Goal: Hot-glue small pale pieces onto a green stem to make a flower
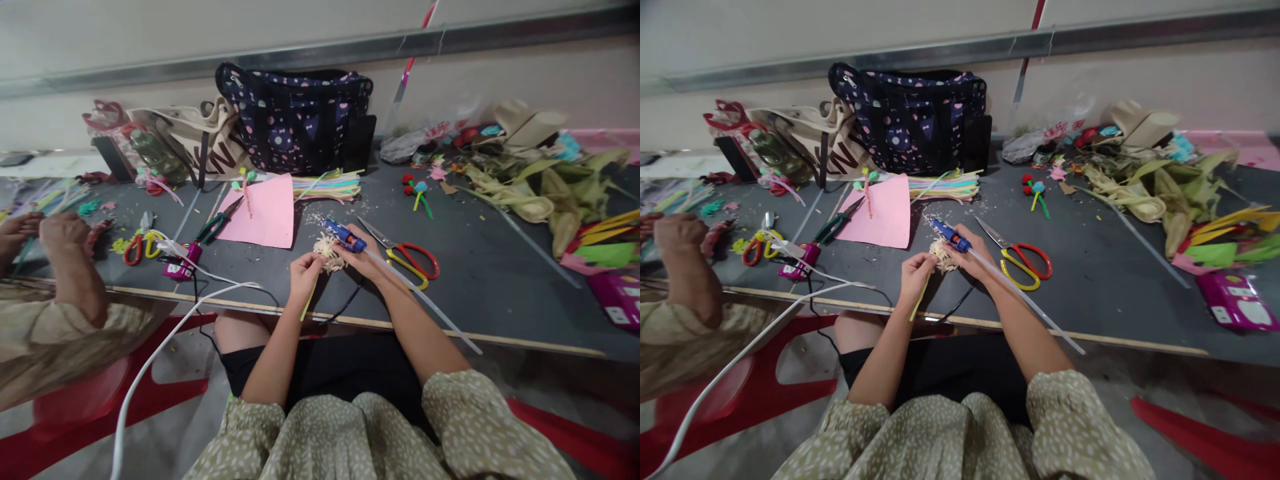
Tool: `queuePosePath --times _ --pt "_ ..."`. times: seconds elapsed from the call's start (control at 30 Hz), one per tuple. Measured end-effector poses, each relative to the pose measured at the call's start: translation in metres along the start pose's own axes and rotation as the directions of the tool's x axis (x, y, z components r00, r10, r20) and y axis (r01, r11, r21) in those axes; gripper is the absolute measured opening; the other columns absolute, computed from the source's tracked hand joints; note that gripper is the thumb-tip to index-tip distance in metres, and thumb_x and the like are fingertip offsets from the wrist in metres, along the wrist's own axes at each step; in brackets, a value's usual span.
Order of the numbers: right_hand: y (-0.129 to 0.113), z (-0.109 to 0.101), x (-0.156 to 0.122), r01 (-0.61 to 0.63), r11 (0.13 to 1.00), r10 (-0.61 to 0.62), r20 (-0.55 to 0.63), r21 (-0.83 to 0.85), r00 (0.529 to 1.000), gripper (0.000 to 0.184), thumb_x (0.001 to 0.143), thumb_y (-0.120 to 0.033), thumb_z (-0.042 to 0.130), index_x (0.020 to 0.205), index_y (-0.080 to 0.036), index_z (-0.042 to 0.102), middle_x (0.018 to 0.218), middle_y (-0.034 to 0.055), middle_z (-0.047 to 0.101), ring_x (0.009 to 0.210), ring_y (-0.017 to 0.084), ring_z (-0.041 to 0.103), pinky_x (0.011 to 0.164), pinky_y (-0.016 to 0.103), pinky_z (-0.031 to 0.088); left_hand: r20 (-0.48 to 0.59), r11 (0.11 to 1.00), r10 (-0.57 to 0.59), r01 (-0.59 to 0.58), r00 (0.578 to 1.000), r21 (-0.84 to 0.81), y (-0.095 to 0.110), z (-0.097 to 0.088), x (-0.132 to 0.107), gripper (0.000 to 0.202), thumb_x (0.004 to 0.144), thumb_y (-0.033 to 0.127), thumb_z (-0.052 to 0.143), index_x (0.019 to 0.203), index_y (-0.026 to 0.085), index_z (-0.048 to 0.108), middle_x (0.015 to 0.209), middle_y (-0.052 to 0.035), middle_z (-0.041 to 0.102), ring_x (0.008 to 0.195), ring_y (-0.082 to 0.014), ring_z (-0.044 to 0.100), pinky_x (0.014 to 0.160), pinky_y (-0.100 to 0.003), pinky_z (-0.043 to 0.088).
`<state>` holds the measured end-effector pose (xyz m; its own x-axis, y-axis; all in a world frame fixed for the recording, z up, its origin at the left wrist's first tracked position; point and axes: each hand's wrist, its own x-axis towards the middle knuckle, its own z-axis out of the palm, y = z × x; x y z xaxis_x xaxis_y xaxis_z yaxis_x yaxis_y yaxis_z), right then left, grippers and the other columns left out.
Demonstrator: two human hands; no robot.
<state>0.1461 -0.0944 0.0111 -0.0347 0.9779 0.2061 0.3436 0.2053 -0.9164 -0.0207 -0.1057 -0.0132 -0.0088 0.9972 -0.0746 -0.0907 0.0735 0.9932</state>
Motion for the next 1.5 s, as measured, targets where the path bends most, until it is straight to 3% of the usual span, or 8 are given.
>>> queuePosePath --times 0.17,0.67,0.83,0.97,1.17,1.27,1.37,1.5 --pt "0.003 0.0 0.0 0.019 0.999 -0.02 0.011 0.029 1.0 0.028 0.08 -0.048 0.066 0.084 -0.024 0.052 0.077 -0.0006 0.061 0.069 0.017 0.056 0.068 0.032 0.047 0.011 1.0 0.009 -0.009 1.0 0.015 0.002 0.0 0.0 0.019 0.071 0.032 0.071 0.066 0.015 0.072 0.058 0.0005 0.061 0.052 -0.0083 0.045 0.055 -0.022 0.036" --pt "0.006 -0.001 0.0 0.067 0.996 -0.065 0.022 -0.059 0.998 0.024 0.083 -0.046 0.064 0.087 -0.025 0.053 0.077 -0.0015 0.059 0.067 0.017 0.053 0.07 0.032 0.046 0.018 1.0 0.015 -0.015 1.0 -0.003 -0.003 0.0 0.002 0.02 0.071 0.034 0.072 0.067 0.014 0.073 0.054 0.0018 0.057 0.051 -0.0081 0.045 0.053 -0.022 0.035" --pt "0.001 -0.003 0.0 0.012 0.999 -0.006 -0.175 0.036 0.985 0.027 0.081 -0.048 0.067 0.088 -0.024 0.059 0.087 0.0012 0.066 0.079 0.019 0.061 0.079 0.035 0.05 0.018 0.995 -0.043 0.044 0.999 -0.094 -0.001 0.0 0.0 0.032 0.07 0.045 0.078 0.074 0.014 0.073 0.059 -0.0002 0.063 0.051 -0.0089 0.052 0.052 -0.022 0.041" --pt "0.015 -0.006 0.006 -0.08 0.994 0.099 -0.284 0.079 0.954 0.034 0.076 -0.056 0.071 0.087 -0.024 0.063 0.085 0.0016 0.069 0.077 0.02 0.063 0.082 0.039 0.052 -0.016 0.978 -0.102 0.097 0.995 -0.185 -0.005 -0.003 0.002 0.042 0.064 0.048 0.083 0.084 0.013 0.074 0.065 -0.0033 0.069 0.048 -0.0086 0.055 0.045 -0.02 0.039" --pt "0.041 -0.008 0.012 -0.138 0.988 0.152 -0.232 0.075 0.961 0.036 0.074 -0.058 0.07 0.084 -0.024 0.064 0.077 0.0021 0.07 0.07 0.022 0.064 0.073 0.039 0.053 -0.034 0.962 -0.106 0.094 0.994 -0.257 -0.009 -0.008 0.005 0.039 0.065 0.046 0.083 0.083 0.013 0.072 0.065 -0.0036 0.069 0.05 -0.0106 0.062 0.045 -0.019 0.044" --pt "0.046 -0.006 0.013 -0.142 0.988 0.152 -0.215 0.064 0.965 0.034 0.075 -0.057 0.07 0.083 -0.024 0.063 0.072 0.0014 0.069 0.062 0.021 0.062 0.065 0.038 0.052 -0.027 0.955 -0.131 0.119 0.991 -0.273 -0.007 -0.008 0.004 0.037 0.065 0.045 0.083 0.081 0.013 0.071 0.064 -0.0033 0.069 0.05 -0.0105 0.061 0.045 -0.019 0.043" --pt "0.045 -0.006 0.014 -0.116 0.993 0.115 -0.208 0.012 0.971 0.03 0.075 -0.053 0.07 0.083 -0.024 0.064 0.073 0.0019 0.07 0.068 0.023 0.065 0.067 0.038 0.053 -0.033 0.955 -0.144 0.13 0.989 -0.268 -0.007 -0.007 0.003 0.035 0.066 0.044 0.082 0.081 0.014 0.072 0.065 -0.0031 0.068 0.051 -0.0103 0.06 0.044 -0.019 0.043" --pt "0.04 -0.008 0.014 -0.115 0.993 0.107 -0.184 -0.035 0.977 0.026 0.075 -0.049 0.069 0.079 -0.024 0.064 0.073 0.0023 0.07 0.073 0.024 0.066 0.071 0.039 0.053 -0.092 0.975 -0.045 0.024 0.995 -0.222 -0.009 -0.005 0.003 0.028 0.067 0.041 0.081 0.074 0.015 0.074 0.065 0.0002 0.062 0.05 -0.0064 0.049 0.045 -0.019 0.038"
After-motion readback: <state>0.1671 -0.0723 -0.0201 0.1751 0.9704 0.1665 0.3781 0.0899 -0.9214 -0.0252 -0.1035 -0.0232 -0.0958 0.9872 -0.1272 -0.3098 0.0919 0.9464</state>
